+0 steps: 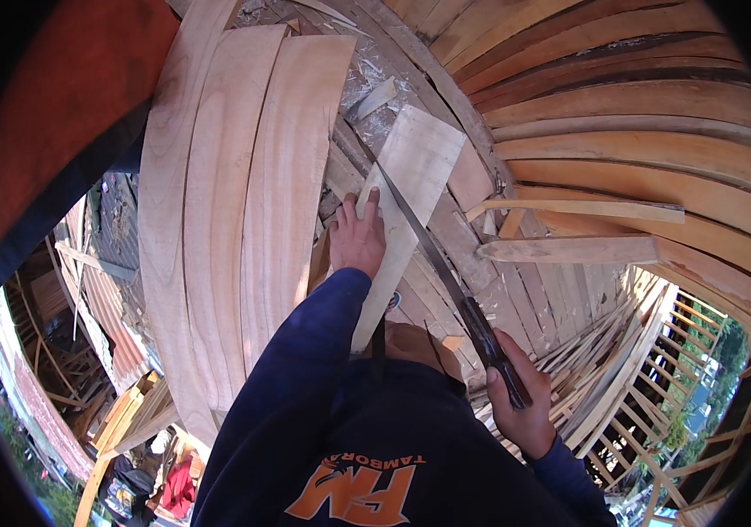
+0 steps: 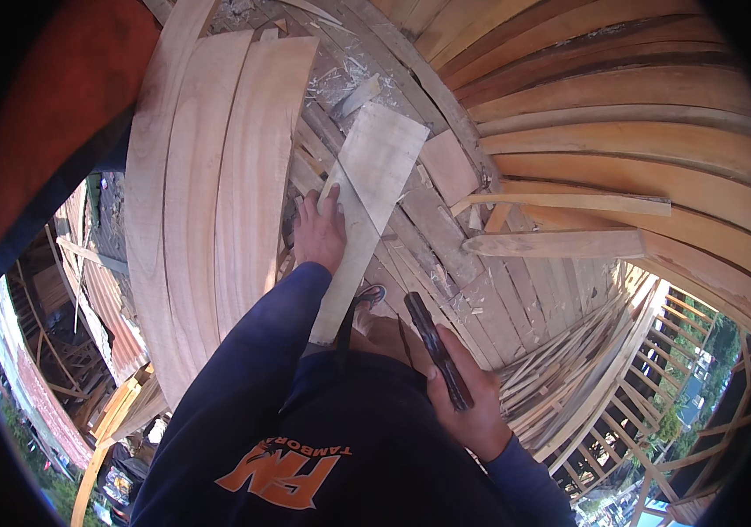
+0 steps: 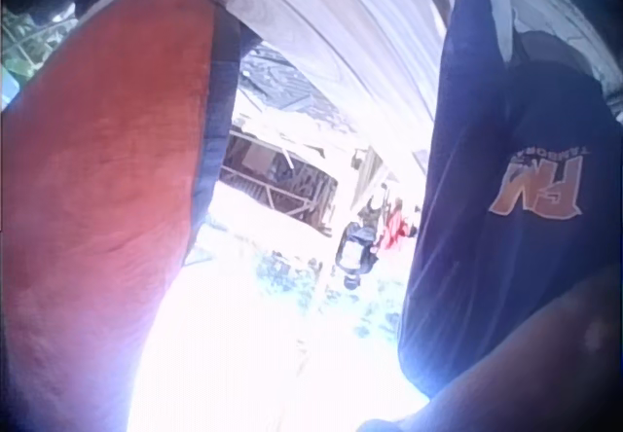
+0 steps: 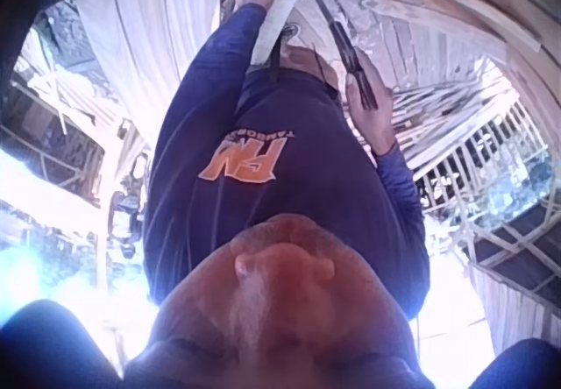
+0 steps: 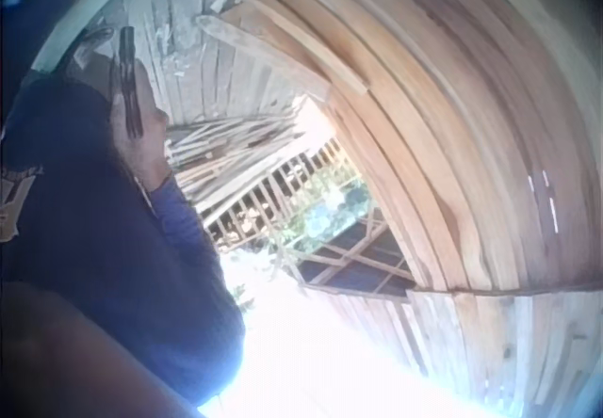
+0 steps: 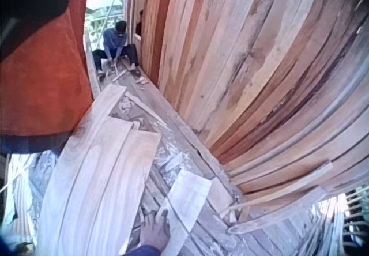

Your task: The person holds a small piece of wood against a larger wooden surface and saws it using a handsaw.

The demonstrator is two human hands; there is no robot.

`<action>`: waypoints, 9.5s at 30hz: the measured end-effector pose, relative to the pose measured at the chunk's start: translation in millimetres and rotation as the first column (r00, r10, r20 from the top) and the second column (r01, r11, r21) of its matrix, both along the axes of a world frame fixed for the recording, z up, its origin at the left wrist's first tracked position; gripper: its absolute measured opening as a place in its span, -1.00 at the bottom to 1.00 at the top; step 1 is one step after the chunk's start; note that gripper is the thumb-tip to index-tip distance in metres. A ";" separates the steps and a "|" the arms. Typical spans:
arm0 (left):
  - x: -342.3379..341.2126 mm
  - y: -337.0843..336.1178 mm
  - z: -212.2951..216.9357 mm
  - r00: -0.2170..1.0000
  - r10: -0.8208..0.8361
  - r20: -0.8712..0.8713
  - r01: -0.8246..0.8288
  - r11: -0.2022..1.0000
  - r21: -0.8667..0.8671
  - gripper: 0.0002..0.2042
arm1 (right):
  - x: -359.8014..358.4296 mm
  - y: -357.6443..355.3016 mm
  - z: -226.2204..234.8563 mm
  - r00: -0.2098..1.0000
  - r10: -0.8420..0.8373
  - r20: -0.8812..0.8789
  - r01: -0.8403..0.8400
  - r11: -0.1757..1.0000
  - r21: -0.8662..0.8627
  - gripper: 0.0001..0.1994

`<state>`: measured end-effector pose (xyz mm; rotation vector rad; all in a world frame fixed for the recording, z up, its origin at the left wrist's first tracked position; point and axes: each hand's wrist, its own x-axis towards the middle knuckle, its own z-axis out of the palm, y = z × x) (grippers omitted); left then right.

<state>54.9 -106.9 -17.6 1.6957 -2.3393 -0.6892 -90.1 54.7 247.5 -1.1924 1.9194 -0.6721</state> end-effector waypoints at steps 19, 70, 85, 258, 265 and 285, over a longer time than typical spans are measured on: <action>-4.5 -2.3 0.9 1.000 -0.022 -0.018 0.022 1.000 -0.010 -0.52 | 16.0 -197.4 -129.2 0.999 -0.053 0.009 0.053 0.998 -0.021 -0.65; 4.2 -1.6 -3.0 0.999 0.004 0.037 -0.004 1.000 0.001 -0.51 | 7.8 -30.1 -18.3 0.999 0.045 -0.024 -0.045 0.999 -0.008 -0.52; 2.8 -5.1 10.7 0.997 -0.002 -0.076 0.006 0.998 0.057 -0.51 | 4.6 -44.0 -26.5 0.990 0.090 -0.111 -0.091 0.996 -0.005 -0.57; -533.6 407.2 -101.6 0.763 -0.645 0.045 0.586 0.719 0.373 -0.62 | -496.2 701.5 -35.1 0.310 -0.938 0.154 0.947 0.318 0.035 -0.51; -751.3 519.1 -102.5 0.623 -0.781 -0.056 0.734 0.558 0.388 -0.74 | -695.2 738.2 -36.5 0.485 -0.868 0.108 0.868 0.493 0.060 -0.52; -1069.8 611.5 -34.8 0.996 -0.075 -0.055 0.093 0.852 0.516 -0.82 | -1242.9 668.5 -59.0 0.934 -0.345 0.092 0.320 0.923 0.212 -0.49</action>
